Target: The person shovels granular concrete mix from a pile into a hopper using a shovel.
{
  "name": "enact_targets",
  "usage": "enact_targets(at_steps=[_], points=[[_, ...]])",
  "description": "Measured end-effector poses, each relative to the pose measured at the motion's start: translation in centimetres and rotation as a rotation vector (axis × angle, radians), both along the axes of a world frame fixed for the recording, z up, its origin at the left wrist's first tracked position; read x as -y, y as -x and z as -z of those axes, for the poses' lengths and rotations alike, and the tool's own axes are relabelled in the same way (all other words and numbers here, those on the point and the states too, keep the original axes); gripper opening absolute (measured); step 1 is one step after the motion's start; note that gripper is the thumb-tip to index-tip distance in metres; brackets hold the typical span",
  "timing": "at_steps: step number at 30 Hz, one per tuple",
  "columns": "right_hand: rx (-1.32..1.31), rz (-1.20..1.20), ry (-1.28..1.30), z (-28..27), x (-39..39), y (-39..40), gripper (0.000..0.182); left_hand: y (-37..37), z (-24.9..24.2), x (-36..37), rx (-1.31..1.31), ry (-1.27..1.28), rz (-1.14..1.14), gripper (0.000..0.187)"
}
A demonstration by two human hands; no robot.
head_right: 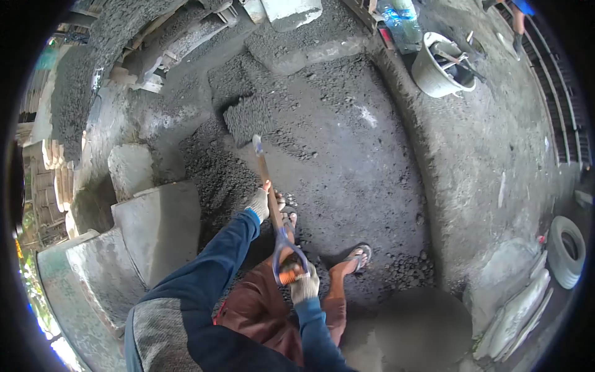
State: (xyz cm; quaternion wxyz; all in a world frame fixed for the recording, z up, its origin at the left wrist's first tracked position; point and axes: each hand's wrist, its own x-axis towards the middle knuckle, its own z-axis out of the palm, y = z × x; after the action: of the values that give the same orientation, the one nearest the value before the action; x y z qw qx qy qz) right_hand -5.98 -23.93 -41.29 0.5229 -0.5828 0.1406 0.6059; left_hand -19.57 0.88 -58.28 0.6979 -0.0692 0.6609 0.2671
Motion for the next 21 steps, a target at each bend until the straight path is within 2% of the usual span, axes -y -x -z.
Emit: enact_targets(at_steps=[1, 2, 3, 4, 6, 8, 10, 12, 14, 15, 18, 19, 21], points=[[-0.068, 0.27, 0.017, -3.1, 1.1, -0.8, 0.026, -1.2, -1.8, 0.5, 0.081, 0.047, 0.019, 0.047], [-0.093, 0.405, 0.099, -2.6, 3.9, -1.5, 0.024, -2.4, -3.4, 1.4, 0.166, 0.094, 0.041, 0.039], [0.079, 0.268, 0.225, -3.7, 5.7, -2.5, 0.022, -3.8, 0.3, 4.3, 0.071, 0.096, 0.145, 0.028], [0.143, 0.185, 0.403, -3.9, 8.2, -4.5, 0.016, -5.1, 3.7, 7.8, -0.028, 0.094, 0.25, 0.019], [0.269, 0.323, 0.465, -6.8, 11.2, -7.1, 0.012, -10.1, -7.7, 10.7, -0.12, 0.026, 0.255, 0.012], [0.467, 0.347, 0.571, -6.0, 19.2, -9.7, 0.01, -11.1, -1.9, 18.9, 0.077, 0.17, 0.125, 0.014], [0.48, 0.226, 0.597, -10.6, 24.2, -12.2, 0.008, -13.4, -5.7, 24.0, 0.099, 0.247, 0.126, 0.014], [0.474, 0.305, 0.636, -18.5, 23.7, -13.9, 0.01, -15.4, -8.7, 28.4, 0.119, 0.374, 0.094, 0.013], [0.473, 0.352, 0.579, -17.6, 34.3, -16.6, 0.016, -16.4, -11.3, 32.5, 0.278, 0.319, 0.118, 0.013], [0.473, 0.255, 0.612, -17.9, 37.8, -18.6, 0.017, -17.4, -13.0, 33.7, 0.27, 0.348, 0.111, 0.013], [0.459, 0.06, 0.62, -17.8, 39.4, -25.2, 0.022, -20.0, -20.1, 33.6, 0.214, 0.314, 0.015, 0.013], [0.449, 0.01, 0.61, -17.7, 38.9, -26.4, 0.023, -20.0, -22.1, 32.7, 0.234, 0.195, 0.016, 0.015], [0.417, 0.149, 0.079, -11.0, 39.9, -27.2, 0.023, -19.1, -29.5, 27.2, 0.298, 0.072, -0.083, 0.017]])
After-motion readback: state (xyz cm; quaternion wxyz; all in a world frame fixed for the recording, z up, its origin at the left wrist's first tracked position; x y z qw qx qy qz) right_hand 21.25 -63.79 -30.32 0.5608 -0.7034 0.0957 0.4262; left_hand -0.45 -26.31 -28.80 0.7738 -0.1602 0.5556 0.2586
